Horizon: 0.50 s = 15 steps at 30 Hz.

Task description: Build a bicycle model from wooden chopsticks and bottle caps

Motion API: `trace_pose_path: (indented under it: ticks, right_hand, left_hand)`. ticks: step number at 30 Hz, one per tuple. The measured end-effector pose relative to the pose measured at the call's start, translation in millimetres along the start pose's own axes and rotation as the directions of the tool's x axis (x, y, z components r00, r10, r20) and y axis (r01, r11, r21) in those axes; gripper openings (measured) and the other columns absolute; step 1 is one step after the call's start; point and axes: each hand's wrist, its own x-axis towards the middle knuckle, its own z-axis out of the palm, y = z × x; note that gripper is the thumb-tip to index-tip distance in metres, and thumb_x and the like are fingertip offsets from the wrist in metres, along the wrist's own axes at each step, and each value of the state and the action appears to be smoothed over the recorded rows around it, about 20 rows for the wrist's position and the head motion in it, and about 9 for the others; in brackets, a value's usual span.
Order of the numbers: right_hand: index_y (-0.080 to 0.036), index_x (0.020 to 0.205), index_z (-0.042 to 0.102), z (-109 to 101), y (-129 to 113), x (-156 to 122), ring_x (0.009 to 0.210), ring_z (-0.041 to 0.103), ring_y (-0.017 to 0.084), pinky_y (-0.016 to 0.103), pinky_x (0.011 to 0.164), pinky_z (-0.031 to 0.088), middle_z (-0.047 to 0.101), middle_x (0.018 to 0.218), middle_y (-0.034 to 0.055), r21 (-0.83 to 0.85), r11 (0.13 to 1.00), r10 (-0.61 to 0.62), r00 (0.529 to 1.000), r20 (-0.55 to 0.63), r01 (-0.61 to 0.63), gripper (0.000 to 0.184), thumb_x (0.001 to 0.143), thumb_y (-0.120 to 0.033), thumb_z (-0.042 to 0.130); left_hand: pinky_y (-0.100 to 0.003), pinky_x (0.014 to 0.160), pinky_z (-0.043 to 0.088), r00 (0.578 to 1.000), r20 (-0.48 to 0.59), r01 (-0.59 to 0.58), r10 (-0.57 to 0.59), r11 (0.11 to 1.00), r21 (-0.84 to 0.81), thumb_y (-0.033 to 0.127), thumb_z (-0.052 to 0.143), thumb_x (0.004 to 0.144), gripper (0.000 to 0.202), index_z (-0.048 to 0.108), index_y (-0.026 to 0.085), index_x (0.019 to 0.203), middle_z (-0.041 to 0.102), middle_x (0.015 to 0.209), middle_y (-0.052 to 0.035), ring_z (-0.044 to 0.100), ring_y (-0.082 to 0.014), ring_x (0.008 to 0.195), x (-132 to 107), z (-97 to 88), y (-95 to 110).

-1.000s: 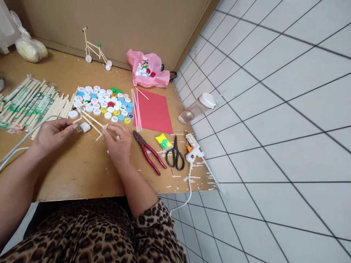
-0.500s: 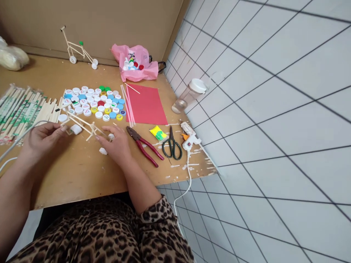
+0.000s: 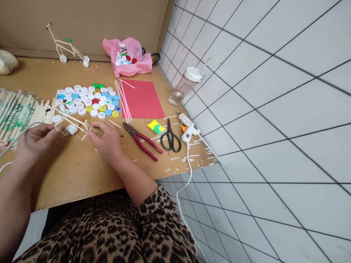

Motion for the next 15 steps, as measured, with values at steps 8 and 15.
trace_pose_path:
  ticks: [8,15]
  right_hand:
    - [-0.023,0.081,0.068,1,-1,0,0.081,0.065,0.015,0.031,0.079,0.053,0.072,0.086,-0.0003,0.05,0.997,0.05,0.999,0.015,-0.051,0.009,0.075,-0.029,0.072]
    - [-0.024,0.082,0.069,-9,-5,6,0.085,0.065,0.016,0.032,0.077,0.052,0.072,0.091,0.0013,0.252,0.952,0.174,0.984,0.023,-0.175,0.015,0.075,-0.036,0.07]
  left_hand:
    - [-0.022,0.045,0.031,1.0,-0.004,-0.017,0.016,0.998,-0.056,0.042,0.066,0.059,0.024,0.059,0.019,0.063,0.056,0.051,0.005,0.041,-0.0083,0.046,5,0.7,-11]
    - [-0.023,0.047,0.035,0.998,-0.057,0.026,-0.033,0.994,-0.108,0.038,0.067,0.053,0.022,0.059,0.02,0.062,0.06,0.05,0.0041,0.049,-0.0103,0.047,4,2.9,-5]
